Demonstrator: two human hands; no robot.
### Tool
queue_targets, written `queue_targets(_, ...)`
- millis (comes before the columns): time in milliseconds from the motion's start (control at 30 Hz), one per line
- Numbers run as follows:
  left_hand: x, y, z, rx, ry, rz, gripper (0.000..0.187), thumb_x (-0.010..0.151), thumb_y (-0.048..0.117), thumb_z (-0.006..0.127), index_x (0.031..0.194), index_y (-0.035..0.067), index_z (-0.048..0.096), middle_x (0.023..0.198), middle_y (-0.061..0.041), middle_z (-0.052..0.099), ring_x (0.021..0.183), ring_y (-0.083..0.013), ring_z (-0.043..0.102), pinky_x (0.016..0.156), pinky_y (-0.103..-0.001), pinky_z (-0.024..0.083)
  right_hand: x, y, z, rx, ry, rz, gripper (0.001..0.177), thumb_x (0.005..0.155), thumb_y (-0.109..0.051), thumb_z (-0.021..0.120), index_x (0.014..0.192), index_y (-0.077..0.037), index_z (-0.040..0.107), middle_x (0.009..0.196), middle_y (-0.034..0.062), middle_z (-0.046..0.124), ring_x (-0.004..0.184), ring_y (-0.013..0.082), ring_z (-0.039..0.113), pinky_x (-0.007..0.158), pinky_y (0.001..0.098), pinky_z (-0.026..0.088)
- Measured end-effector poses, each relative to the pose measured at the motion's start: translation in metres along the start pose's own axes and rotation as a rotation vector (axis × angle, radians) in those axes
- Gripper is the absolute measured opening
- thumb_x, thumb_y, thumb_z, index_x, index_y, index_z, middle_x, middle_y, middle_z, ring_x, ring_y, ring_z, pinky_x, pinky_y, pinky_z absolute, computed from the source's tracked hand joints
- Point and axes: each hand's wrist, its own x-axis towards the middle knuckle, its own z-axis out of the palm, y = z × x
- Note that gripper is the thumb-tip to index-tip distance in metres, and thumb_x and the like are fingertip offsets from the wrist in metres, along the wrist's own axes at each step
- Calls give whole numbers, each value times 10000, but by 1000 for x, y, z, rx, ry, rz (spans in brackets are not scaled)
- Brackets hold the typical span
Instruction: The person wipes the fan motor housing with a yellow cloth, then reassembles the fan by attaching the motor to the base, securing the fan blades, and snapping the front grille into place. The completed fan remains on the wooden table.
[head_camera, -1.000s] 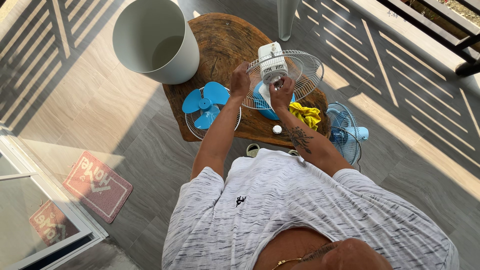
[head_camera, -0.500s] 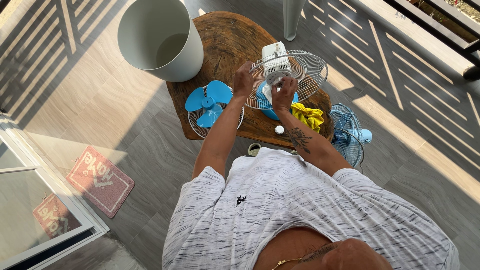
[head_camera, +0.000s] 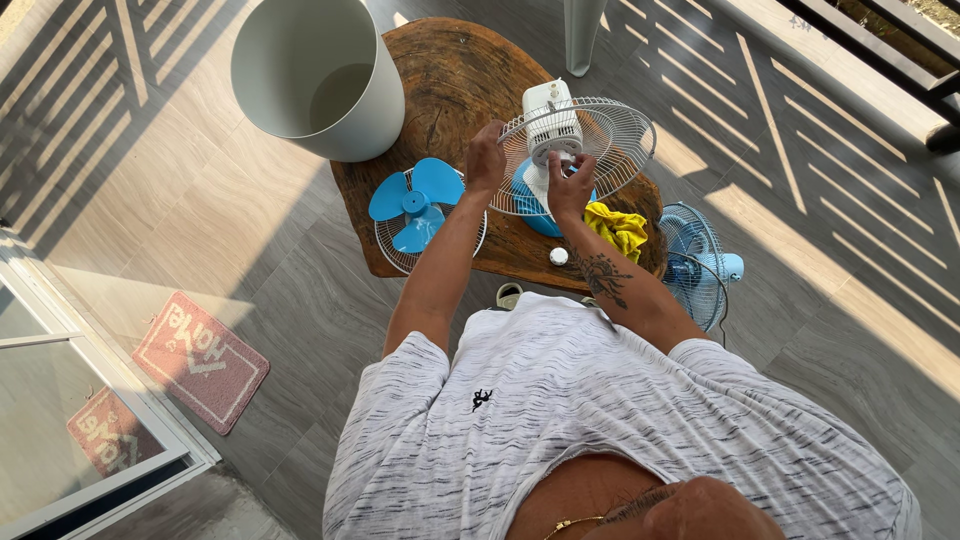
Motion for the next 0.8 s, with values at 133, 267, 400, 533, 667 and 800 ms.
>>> queue_targets(133, -1, -3, 1, -7, 48, 52, 212, 913, -26, 588, 1101, 40, 657, 1030, -175, 737, 947, -393, 713, 755, -523, 571, -13, -5, -7, -268, 148, -434, 664, 768, -364, 846, 1191, -11, 476, 1153, 196, 468, 1093, 364, 525, 877, 486, 480)
queue_targets(267, -2, -5, 6, -19, 37, 19, 169, 951, -17, 583, 1091, 42, 656, 1019, -169, 744, 961, -387, 723, 770, -524, 573, -9, -1, -6, -249, 15, -371, 479, 891, -289, 759, 1220, -59, 499, 1191, 145, 499, 1133, 302, 576, 957, 442, 508)
queue_targets(400, -1, -6, 7, -5, 26, 4, 172, 945, -20, 577, 1086, 39, 655, 1009, -173, 744, 945, -387, 726, 759, -529, 573, -2, 2, -4, -73, -154, 154, 479, 1002, -426, 676, 1280, -83, 489, 1141, 105, 615, 1073, 277, 659, 946, 405, 509)
queue_targets(533, 0, -8, 7, -16, 65, 73, 221, 914, -27, 581, 1114, 38, 648, 1023, -184, 735, 944, -387, 722, 765, -517, 587, -4, 6, -5, -198, 50, -211, 589, 933, -438, 768, 1218, -2, 491, 1034, 211, 601, 956, 371, 645, 818, 490, 520)
queue_targets(667, -2, -8, 7, 4, 21, 30, 189, 942, -29, 581, 1111, 34, 642, 1015, -180, 741, 952, -387, 724, 761, -528, 578, -8, 6, -6, -330, 129, -657, 581, 879, -420, 794, 1225, -47, 513, 1132, 220, 587, 1011, 390, 656, 821, 452, 569)
queue_targets(800, 0, -8, 7, -8, 29, 37, 178, 959, -27, 576, 1106, 43, 647, 1009, -174, 745, 946, -379, 728, 760, -517, 588, 10, -3, -1, 15, -156, 282, 509, 945, -488, 671, 1152, -37, 557, 1152, 162, 616, 991, 283, 690, 863, 437, 588)
